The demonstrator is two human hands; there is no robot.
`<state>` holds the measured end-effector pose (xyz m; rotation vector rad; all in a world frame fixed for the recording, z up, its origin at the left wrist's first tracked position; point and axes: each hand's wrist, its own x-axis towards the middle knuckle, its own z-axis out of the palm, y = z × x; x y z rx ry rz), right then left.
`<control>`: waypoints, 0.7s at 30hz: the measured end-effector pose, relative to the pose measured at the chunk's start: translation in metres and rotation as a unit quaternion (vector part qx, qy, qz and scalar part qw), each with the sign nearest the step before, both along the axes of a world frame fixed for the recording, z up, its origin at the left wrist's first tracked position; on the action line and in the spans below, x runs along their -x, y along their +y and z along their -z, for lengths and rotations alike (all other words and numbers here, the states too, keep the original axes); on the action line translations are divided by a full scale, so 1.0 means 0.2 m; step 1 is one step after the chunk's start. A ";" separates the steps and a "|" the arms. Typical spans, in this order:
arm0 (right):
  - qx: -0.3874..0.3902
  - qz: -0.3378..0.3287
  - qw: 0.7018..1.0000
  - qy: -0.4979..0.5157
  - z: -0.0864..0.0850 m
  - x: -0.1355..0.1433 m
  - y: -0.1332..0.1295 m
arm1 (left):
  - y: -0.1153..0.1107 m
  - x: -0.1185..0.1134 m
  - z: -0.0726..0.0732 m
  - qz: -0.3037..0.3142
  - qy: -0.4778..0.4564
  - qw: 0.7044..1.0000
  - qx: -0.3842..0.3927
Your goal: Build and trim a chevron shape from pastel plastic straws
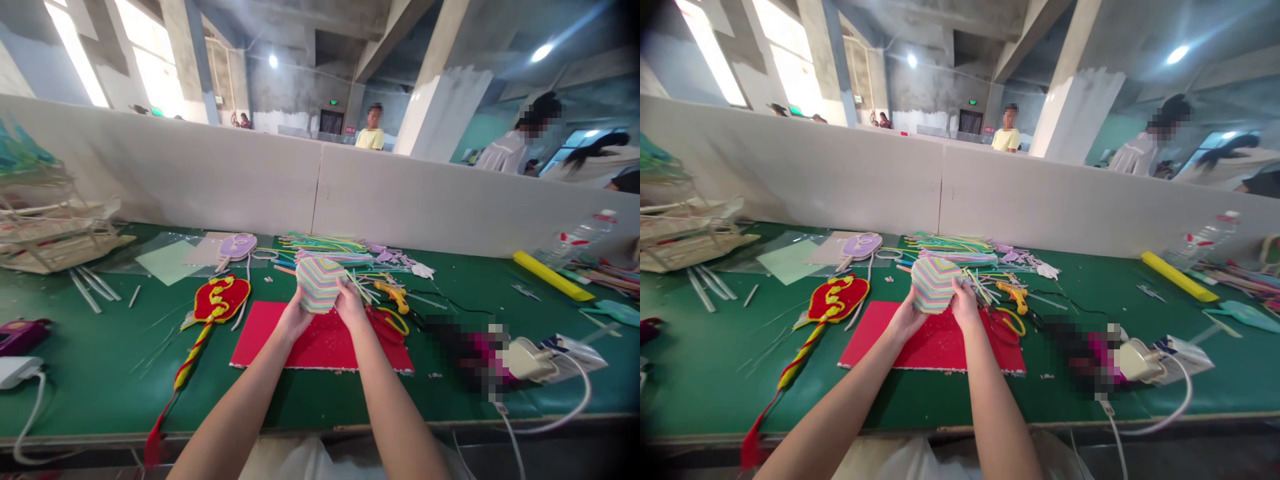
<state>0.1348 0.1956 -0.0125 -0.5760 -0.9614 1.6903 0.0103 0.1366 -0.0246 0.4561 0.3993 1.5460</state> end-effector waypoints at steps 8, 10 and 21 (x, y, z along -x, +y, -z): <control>-0.020 0.039 0.999 0.030 0.07 -0.02 0.00 | -0.03 0.05 -0.01 0.047 -0.056 0.997 0.017; -0.013 0.041 0.999 0.033 0.07 -0.02 0.00 | -0.02 0.06 -0.01 0.044 -0.047 0.998 0.023; -0.009 0.077 0.997 -0.004 -0.01 0.01 -0.06 | -0.02 -0.01 -0.04 -0.246 0.292 0.923 -0.039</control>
